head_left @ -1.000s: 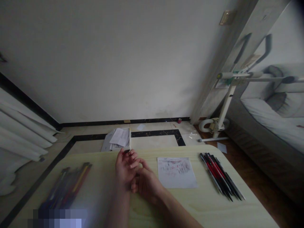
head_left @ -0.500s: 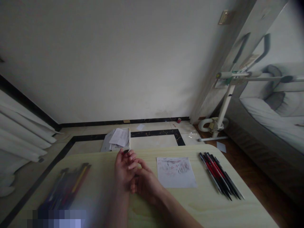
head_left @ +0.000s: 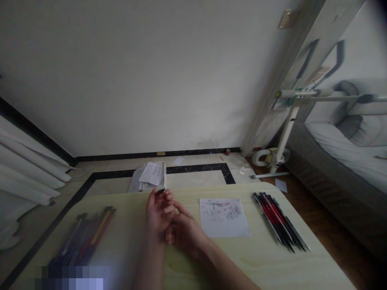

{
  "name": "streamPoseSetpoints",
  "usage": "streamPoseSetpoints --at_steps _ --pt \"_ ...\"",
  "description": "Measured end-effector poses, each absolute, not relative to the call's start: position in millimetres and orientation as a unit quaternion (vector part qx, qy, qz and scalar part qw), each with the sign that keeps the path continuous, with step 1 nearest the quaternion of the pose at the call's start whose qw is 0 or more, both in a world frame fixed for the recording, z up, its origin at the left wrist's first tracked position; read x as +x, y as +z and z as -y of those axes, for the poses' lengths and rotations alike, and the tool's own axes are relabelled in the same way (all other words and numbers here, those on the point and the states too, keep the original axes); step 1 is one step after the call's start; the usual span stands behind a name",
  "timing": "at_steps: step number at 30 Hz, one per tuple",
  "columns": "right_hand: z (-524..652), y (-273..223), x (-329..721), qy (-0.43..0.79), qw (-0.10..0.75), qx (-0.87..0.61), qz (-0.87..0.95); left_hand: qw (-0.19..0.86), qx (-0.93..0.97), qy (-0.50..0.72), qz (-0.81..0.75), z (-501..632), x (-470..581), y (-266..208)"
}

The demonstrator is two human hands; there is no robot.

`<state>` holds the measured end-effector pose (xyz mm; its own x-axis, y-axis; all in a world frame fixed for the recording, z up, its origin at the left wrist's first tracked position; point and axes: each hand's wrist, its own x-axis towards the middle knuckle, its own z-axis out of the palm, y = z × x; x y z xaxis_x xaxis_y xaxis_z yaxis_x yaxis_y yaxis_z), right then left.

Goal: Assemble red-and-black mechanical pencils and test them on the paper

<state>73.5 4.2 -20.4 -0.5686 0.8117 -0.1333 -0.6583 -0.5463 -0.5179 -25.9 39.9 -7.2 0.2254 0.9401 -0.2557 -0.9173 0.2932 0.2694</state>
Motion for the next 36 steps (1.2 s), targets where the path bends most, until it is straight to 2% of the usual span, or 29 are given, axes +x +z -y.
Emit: streamPoseSetpoints --at_steps 3,11,36 --pt "-4.0 -20.2 73.9 0.863 0.429 -0.176 0.2 0.782 0.041 0.587 -0.206 -39.6 -26.0 -7.3" --pt "-3.4 -19.3 73.4 0.859 0.425 -0.189 0.214 0.784 0.02 0.607 -0.127 -38.7 -22.7 -6.7" --pt "-4.4 -22.5 72.5 0.854 0.429 -0.185 0.229 0.792 0.03 0.598 -0.125 -40.4 -20.5 -4.3"
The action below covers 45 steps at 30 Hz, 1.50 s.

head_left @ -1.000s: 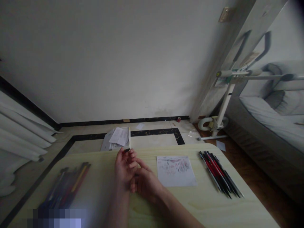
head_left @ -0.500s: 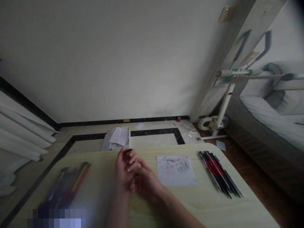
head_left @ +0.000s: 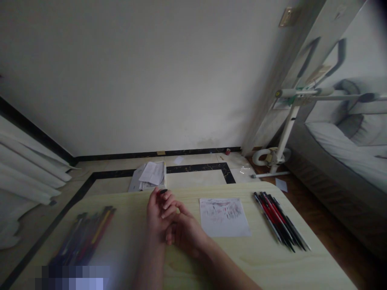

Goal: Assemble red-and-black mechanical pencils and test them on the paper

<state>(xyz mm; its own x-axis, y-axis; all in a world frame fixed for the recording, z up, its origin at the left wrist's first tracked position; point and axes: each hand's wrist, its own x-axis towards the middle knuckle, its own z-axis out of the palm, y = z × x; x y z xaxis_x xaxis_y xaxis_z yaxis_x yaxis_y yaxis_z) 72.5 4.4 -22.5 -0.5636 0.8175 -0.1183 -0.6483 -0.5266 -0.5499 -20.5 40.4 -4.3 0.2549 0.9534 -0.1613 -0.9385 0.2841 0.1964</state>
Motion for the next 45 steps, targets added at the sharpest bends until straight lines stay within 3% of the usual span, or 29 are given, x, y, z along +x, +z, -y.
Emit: streamPoseSetpoints --at_steps 45 --pt "-3.4 -24.5 71.8 0.854 0.43 -0.186 0.225 0.795 0.057 0.591 -0.123 -40.7 -21.7 -6.1"
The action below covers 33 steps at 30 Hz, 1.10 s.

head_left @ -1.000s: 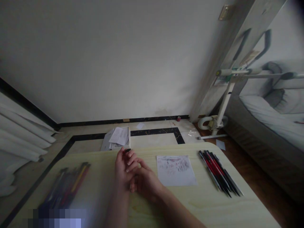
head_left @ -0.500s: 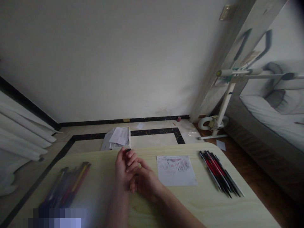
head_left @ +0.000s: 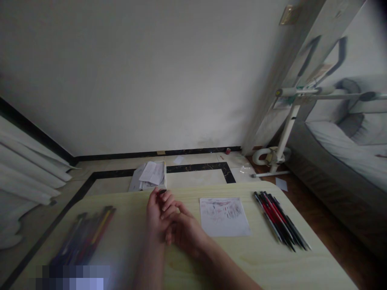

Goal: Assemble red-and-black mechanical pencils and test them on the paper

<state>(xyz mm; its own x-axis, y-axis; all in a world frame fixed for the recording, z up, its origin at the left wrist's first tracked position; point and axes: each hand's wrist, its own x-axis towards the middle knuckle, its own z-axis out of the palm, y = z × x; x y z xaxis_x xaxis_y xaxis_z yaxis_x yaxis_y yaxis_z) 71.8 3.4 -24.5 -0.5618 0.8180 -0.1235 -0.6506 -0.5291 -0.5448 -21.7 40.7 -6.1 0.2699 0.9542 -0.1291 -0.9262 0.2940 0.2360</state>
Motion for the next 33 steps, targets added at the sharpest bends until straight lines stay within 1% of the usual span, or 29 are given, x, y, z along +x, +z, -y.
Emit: streamPoseSetpoints --at_steps 5,33 --pt "-3.5 -23.7 72.2 0.854 0.432 -0.181 0.226 0.803 0.057 0.58 -0.122 -40.7 -22.4 -6.2" --pt "-3.7 -21.4 72.5 0.855 0.424 -0.196 0.223 0.78 0.044 0.608 -0.141 -40.5 -18.9 -3.4"
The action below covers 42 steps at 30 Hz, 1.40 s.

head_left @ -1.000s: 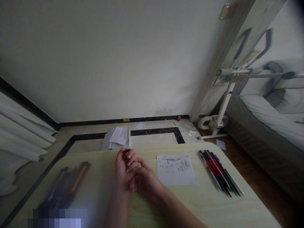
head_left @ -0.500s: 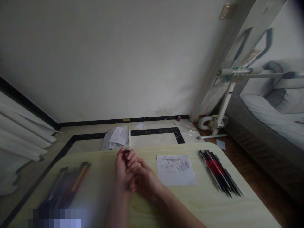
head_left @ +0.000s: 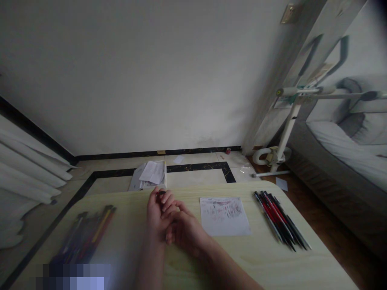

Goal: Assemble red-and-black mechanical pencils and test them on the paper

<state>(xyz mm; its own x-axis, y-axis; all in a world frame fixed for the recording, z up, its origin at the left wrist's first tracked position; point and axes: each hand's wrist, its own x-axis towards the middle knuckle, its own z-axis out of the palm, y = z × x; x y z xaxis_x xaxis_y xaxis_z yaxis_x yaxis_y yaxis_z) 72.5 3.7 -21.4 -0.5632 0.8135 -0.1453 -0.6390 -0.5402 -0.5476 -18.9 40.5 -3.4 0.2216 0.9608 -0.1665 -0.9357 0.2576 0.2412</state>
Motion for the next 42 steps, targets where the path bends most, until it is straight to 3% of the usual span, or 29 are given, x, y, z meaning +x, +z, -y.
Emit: streamPoseSetpoints --at_steps 21,42 --pt "-3.3 -23.4 72.9 0.859 0.445 -0.157 0.198 0.79 0.059 0.589 -0.163 -38.3 -17.6 -0.8" --pt "-7.1 -21.2 73.8 0.88 0.373 -0.221 0.194 0.77 0.019 0.611 -0.181 -37.9 -19.2 -1.9"
